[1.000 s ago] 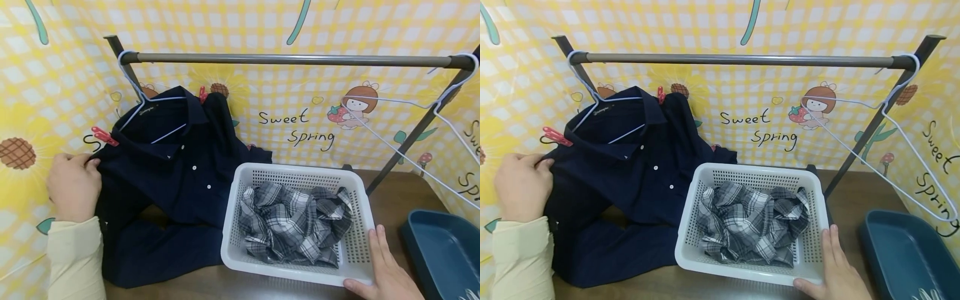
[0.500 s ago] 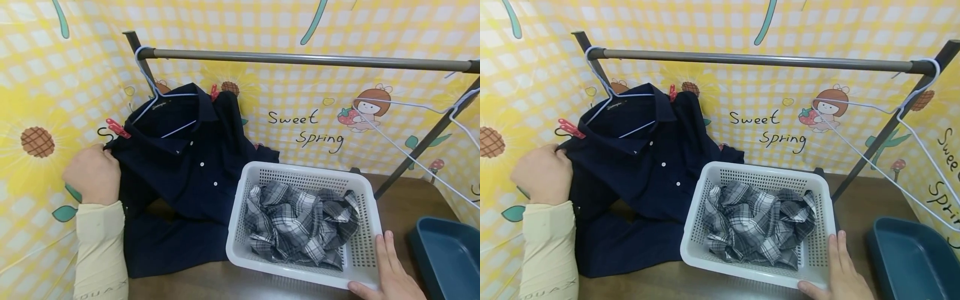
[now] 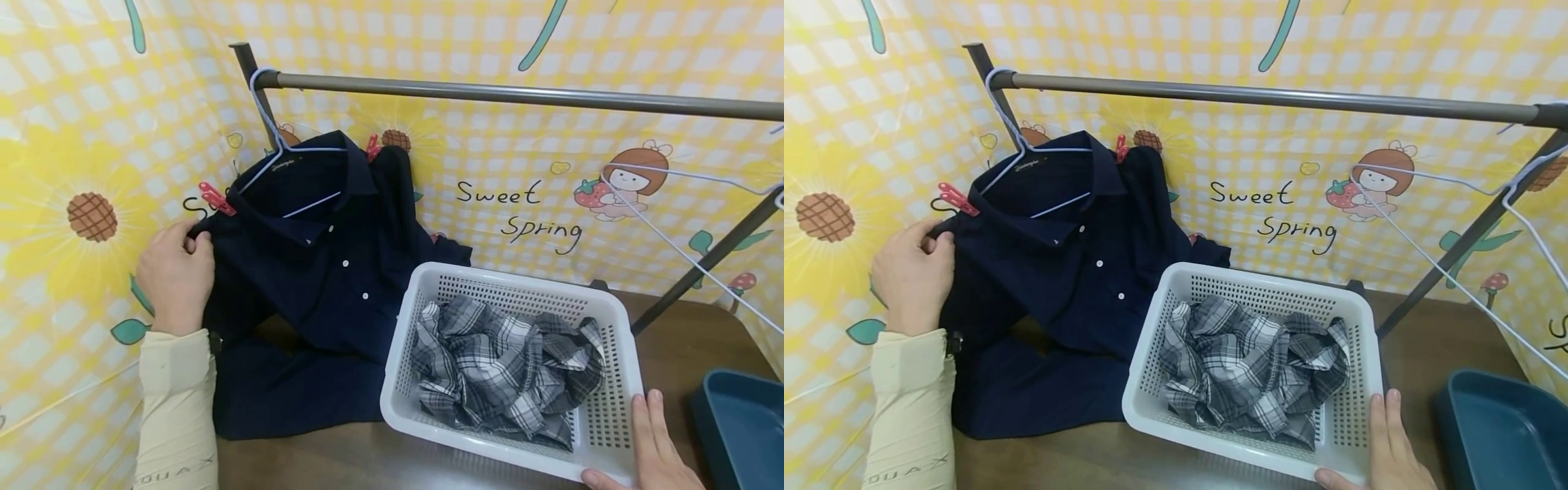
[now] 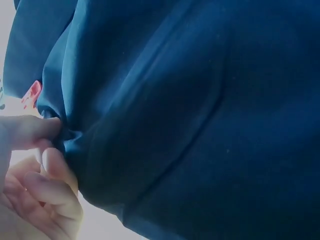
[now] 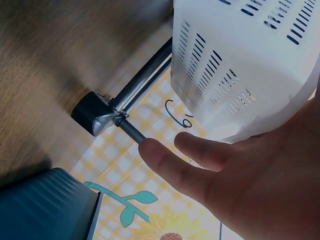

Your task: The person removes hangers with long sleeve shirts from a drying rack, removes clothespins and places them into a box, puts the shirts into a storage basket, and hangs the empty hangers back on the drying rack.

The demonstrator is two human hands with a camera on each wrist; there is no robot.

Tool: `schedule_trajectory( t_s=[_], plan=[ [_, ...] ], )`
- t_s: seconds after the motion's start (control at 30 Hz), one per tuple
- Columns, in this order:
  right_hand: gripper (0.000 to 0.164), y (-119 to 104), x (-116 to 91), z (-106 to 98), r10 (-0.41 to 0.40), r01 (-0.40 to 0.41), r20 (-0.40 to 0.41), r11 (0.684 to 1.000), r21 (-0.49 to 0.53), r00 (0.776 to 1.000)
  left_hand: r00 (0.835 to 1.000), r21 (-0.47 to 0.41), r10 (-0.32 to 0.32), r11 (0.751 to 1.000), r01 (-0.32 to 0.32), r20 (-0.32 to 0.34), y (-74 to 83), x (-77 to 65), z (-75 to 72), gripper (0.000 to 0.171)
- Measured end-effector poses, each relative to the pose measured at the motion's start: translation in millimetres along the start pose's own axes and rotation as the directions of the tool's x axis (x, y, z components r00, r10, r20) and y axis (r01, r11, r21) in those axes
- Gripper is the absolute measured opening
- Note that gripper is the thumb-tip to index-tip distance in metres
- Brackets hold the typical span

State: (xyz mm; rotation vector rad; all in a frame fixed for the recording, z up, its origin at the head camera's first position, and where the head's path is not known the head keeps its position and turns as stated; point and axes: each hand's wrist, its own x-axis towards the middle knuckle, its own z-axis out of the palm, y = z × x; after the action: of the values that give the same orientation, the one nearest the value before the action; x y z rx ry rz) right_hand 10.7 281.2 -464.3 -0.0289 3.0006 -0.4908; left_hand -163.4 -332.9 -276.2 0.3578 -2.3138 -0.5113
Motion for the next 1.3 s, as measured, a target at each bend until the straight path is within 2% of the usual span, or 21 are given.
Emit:
schedule_trajectory(
  t_s=[0.17,0.27,0.37,0.47,0.6,0.73,1.03,1.13,1.23,1.3],
  plan=[
    [0.139,1.6,-4.3,8.2,0.010,-0.010,-0.086,1.000,-0.004,0.996,0.998,-0.018,0.016,1.000,-0.017,-0.064,2.2,-0.6,5.7,0.029],
    [0.140,1.7,-5.8,9.8,0.014,-0.014,-0.105,1.000,-0.005,0.994,0.996,-0.059,0.017,0.998,-0.023,-0.092,3.7,-0.9,8.3,0.028],
    [0.139,2.3,-5.5,9.2,0.024,-0.025,-0.083,1.000,-0.006,0.996,0.994,-0.101,0.021,0.994,-0.032,-0.109,4.7,-1.1,9.3,0.028],
    [0.139,3.2,-5.4,8.1,0.032,-0.032,-0.058,0.999,-0.004,0.998,0.994,-0.113,0.051,0.992,-0.062,-0.100,4.9,0.2,9.7,0.027],
    [0.138,3.5,-5.9,6.5,0.036,-0.036,-0.039,0.999,-0.001,0.999,0.993,-0.088,0.109,0.990,-0.114,-0.054,4.0,2.4,9.2,0.027],
    [0.138,1.7,-5.2,3.3,0.035,-0.035,-0.017,0.999,0.003,0.999,0.995,-0.062,0.097,0.993,-0.097,-0.008,3.7,2.4,7.1,0.034],
    [0.134,-4.5,0.9,-6.5,0.015,-0.017,0.059,1.000,0.021,0.998,0.991,0.051,0.120,0.992,-0.117,-0.060,1.2,6.4,12.3,0.041],
    [0.134,-4.5,1.7,-7.8,0.015,-0.017,0.068,1.000,0.022,0.998,0.976,0.082,0.184,0.981,-0.175,-0.117,0.5,8.0,18.0,0.045],
    [0.133,-3.9,2.2,-7.6,0.013,-0.015,0.072,1.000,0.024,0.997,0.942,0.109,0.265,0.963,-0.247,-0.208,0.1,9.9,27.3,0.049],
    [0.133,-3.5,2.2,-6.5,0.013,-0.015,0.075,1.000,0.026,0.997,0.917,0.112,0.290,0.957,-0.269,-0.273,0.5,11.8,34.1,0.051]
  ],
)
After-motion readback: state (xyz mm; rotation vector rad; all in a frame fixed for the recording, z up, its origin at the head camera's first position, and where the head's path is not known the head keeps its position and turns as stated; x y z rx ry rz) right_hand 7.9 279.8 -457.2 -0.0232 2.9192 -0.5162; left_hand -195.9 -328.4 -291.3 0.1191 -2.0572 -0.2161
